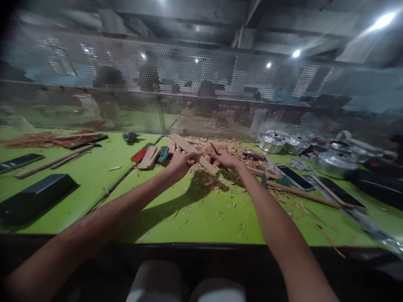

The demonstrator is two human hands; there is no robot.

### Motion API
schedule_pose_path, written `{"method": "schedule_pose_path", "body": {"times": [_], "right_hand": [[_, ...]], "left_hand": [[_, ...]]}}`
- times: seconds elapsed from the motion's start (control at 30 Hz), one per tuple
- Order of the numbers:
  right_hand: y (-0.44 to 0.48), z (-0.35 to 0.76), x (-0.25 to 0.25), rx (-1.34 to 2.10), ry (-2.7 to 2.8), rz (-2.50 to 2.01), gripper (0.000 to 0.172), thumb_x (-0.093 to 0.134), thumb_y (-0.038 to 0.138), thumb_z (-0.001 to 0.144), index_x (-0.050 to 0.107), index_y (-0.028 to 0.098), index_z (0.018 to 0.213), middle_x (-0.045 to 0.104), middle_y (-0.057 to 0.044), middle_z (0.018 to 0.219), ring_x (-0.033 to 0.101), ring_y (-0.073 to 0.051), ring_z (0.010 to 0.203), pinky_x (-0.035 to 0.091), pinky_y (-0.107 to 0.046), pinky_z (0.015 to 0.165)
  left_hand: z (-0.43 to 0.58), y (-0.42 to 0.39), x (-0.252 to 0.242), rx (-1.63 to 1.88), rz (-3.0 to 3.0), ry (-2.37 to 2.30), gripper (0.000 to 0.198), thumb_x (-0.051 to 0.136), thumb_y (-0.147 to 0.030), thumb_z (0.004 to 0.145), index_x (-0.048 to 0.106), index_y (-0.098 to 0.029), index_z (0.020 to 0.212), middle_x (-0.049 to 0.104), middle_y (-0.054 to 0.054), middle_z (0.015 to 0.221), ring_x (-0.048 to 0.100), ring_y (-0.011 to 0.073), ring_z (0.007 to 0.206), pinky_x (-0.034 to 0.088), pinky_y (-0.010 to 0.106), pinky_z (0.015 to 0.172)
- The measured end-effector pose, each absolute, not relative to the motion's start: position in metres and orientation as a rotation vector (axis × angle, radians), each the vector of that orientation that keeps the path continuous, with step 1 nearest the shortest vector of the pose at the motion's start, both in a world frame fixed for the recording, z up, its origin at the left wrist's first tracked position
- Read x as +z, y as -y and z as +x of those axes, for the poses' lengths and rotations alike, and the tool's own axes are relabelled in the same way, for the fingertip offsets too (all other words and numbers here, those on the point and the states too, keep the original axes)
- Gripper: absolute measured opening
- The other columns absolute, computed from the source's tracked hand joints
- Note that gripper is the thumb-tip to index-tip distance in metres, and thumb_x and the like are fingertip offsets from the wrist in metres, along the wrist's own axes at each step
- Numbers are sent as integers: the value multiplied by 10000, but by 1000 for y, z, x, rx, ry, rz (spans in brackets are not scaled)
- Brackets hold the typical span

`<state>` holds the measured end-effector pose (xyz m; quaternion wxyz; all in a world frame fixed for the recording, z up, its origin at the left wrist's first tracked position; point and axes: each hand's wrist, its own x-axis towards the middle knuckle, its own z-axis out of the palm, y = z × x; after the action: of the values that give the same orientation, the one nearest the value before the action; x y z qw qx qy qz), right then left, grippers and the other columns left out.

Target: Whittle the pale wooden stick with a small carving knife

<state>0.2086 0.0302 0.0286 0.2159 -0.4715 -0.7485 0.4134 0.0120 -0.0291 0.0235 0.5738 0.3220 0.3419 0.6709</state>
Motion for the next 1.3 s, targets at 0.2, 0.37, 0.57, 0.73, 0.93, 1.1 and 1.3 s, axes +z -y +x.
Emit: {"method": "schedule_pose_path", "body": {"times": [0.2, 0.37, 0.57, 0.73, 0.93, 1.1, 1.3], "right_hand": [[-26, 218, 39, 1444, 2009, -1112, 404, 727, 481, 884, 670, 141, 1095, 540, 12, 716, 397, -93, 569, 270, -216, 501], [-28, 225, 38, 1432, 2110, -1128, 397, 822, 322, 768, 665, 122, 1074, 622, -14, 774, 434, -88, 591, 292, -224, 536], [-34, 236, 40, 1156, 1559, -1217, 309, 425, 295, 1049, 423, 225, 749, 431, 57, 611, 293, -81, 531, 242, -227, 538], [-41, 258, 43, 1119, 1221, -1151, 355, 311, 221, 1076, 357, 245, 725, 352, 79, 559, 287, -77, 510, 227, -212, 522], [-36, 236, 43, 1168, 1267, -1163, 290, 540, 220, 1018, 504, 203, 732, 450, 40, 548, 333, -90, 504, 251, -213, 485], [-23, 204, 46, 1199, 1500, -979, 339, 658, 424, 981, 501, 211, 769, 401, 60, 567, 318, -87, 496, 239, -217, 476], [-21, 185, 31, 856, 2013, -1207, 231, 748, 362, 860, 628, 164, 853, 593, -1, 735, 498, -121, 625, 385, -228, 592]], "left_hand": [[2, 13, 15, 1716, 751, -814, 334, 822, -30, 653, 582, -153, 851, 688, 23, 809, 679, 142, 766, 586, 323, 814], [3, 7, 5, 1826, 805, -852, 317, 882, -140, 620, 636, -135, 821, 710, 35, 848, 699, 165, 821, 582, 355, 886], [3, 18, 9, 1632, 969, -592, 304, 833, -193, 645, 630, -149, 867, 703, 43, 859, 715, 205, 870, 599, 421, 896], [-1, 24, 8, 1388, 1100, -605, 496, 760, -186, 665, 626, -192, 1144, 680, 66, 1105, 688, 211, 982, 606, 360, 810], [-6, 31, 3, 786, 1573, -897, 463, 836, -321, 766, 646, -135, 1145, 692, 98, 971, 637, 157, 734, 498, 249, 568], [1, 34, -4, 838, 1501, -1001, 289, 770, -248, 817, 570, -165, 1008, 597, -5, 702, 539, 110, 545, 425, 233, 474], [5, 28, -5, 1062, 1276, -1022, 201, 728, -198, 825, 527, -187, 818, 511, -64, 536, 446, 76, 406, 365, 209, 408]]}}
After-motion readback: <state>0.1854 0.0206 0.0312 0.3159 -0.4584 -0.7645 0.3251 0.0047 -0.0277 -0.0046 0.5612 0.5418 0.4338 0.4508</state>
